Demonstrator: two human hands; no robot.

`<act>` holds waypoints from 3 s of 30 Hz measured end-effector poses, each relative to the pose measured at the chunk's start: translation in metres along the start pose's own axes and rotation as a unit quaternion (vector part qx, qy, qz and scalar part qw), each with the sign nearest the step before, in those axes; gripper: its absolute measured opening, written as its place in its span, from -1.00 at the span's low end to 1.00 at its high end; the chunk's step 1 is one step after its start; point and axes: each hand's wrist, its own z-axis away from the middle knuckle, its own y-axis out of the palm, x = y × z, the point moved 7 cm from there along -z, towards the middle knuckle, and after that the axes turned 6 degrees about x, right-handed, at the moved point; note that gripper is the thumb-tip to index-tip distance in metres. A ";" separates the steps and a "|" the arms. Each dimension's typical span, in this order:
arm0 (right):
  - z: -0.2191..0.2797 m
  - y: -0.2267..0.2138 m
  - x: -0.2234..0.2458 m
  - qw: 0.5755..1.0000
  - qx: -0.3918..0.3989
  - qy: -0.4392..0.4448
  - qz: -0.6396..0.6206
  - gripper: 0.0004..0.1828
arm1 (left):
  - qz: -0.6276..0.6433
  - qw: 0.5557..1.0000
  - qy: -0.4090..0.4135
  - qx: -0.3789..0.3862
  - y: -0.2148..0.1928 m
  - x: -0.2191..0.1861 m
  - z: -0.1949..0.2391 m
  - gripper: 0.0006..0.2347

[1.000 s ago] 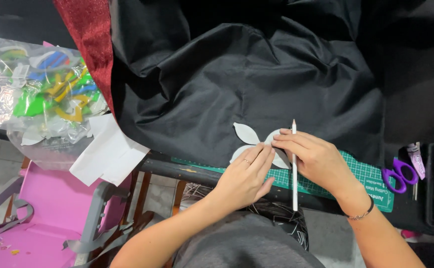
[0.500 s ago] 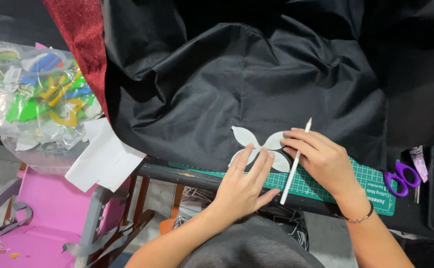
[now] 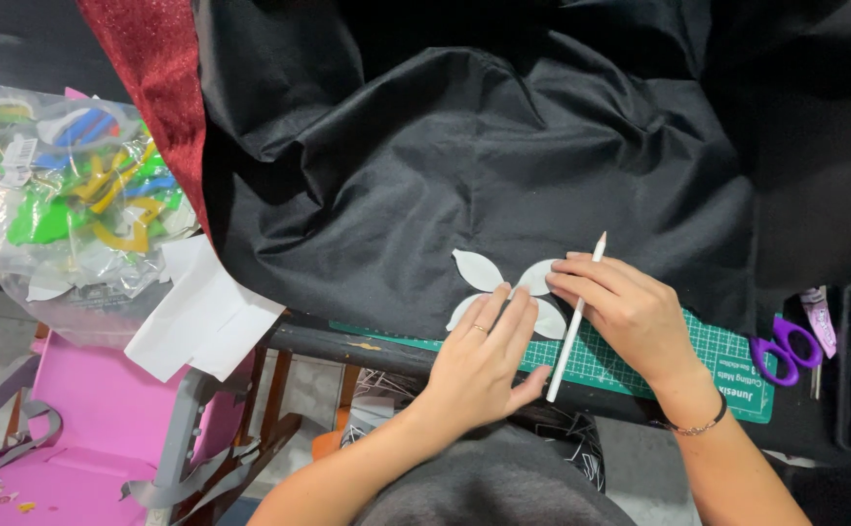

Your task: Tracing a leaf-shaped template onto black fabric using a white marking pen

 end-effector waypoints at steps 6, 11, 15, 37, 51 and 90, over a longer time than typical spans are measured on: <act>0.007 0.007 -0.006 0.998 -0.030 0.047 0.037 -0.93 | -0.002 0.996 0.045 -0.076 -0.003 0.005 0.008 -0.55; 0.007 0.007 -0.008 0.998 -0.033 0.050 0.022 -0.92 | 0.037 0.993 0.098 -0.059 -0.003 0.011 0.015 -0.59; 0.007 0.005 -0.011 0.997 -0.036 0.060 0.026 -0.90 | 0.018 0.991 0.127 -0.039 -0.005 0.013 0.020 -0.59; 0.022 -0.013 0.021 0.990 -0.047 0.088 -0.096 -0.83 | -0.007 0.994 0.108 -0.032 0.005 0.013 0.022 -0.52; 0.009 0.005 0.036 0.998 0.002 -0.032 0.045 -0.87 | -0.008 0.995 0.092 -0.040 -0.010 0.018 0.047 -0.53; 0.005 0.009 0.036 0.999 0.041 0.014 0.033 -0.78 | -0.058 0.991 -0.034 -0.115 -0.029 0.058 0.038 -0.78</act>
